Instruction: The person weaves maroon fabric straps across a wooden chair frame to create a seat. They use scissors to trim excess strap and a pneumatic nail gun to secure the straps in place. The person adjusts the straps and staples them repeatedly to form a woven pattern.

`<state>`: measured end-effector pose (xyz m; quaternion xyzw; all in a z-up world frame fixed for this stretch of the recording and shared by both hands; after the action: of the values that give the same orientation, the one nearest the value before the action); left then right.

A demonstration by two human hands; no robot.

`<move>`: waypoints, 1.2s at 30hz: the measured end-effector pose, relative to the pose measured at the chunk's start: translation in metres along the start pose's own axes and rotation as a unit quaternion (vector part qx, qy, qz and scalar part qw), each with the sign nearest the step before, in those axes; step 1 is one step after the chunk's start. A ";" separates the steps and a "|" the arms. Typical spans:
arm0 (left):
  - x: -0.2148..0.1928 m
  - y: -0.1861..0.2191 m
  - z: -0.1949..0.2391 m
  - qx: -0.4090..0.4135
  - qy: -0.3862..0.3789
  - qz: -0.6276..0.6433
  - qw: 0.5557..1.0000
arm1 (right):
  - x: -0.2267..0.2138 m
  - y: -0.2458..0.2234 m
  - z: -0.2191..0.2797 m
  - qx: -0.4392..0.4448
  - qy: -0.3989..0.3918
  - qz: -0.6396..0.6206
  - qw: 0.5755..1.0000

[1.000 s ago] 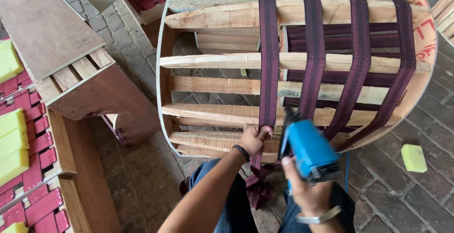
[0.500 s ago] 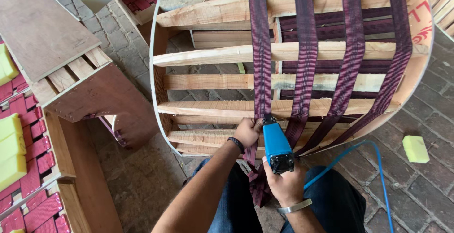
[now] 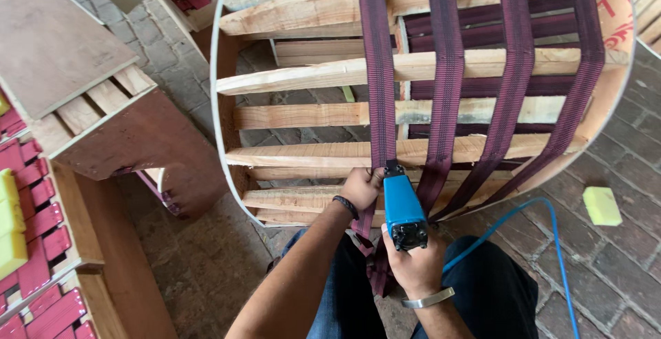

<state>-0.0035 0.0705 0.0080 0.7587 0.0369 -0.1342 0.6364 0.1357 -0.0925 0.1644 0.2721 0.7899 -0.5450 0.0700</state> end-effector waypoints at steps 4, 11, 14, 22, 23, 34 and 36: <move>0.000 0.007 0.002 0.034 0.007 -0.003 0.999 | 0.000 0.008 0.000 0.020 -0.014 -0.001 1.000; 0.000 0.014 0.001 -0.006 0.002 0.008 1.000 | 0.006 0.013 0.000 0.019 -0.033 -0.001 0.999; -0.001 0.016 0.003 -0.003 0.004 0.006 1.000 | 0.005 0.011 0.002 0.010 -0.025 -0.004 1.000; -0.003 0.017 0.002 -0.023 -0.008 -0.003 1.000 | 0.005 0.008 0.002 0.040 -0.021 -0.012 0.999; -0.003 0.017 0.001 -0.016 -0.008 -0.009 1.000 | 0.005 0.010 0.002 0.053 -0.020 -0.013 0.998; 0.000 0.004 -0.003 -0.005 -0.005 -0.065 0.998 | 0.011 -0.001 0.003 0.023 -0.047 0.020 0.998; 0.001 0.002 -0.002 -0.023 -0.023 -0.064 0.997 | 0.016 -0.003 0.003 0.014 -0.057 0.031 0.998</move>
<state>-0.0018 0.0719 0.0099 0.7365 0.0740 -0.1915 0.6445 0.1204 -0.0904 0.1598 0.2664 0.7679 -0.5683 0.1280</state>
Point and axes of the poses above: each hand's wrist, its own z-axis away from the middle knuckle, its own x-axis out of the palm, y = z × x, the point moved 7 cm from there along -z, towards the middle knuckle, and after that the axes turned 4 degrees about x, right-handed, at the moved point
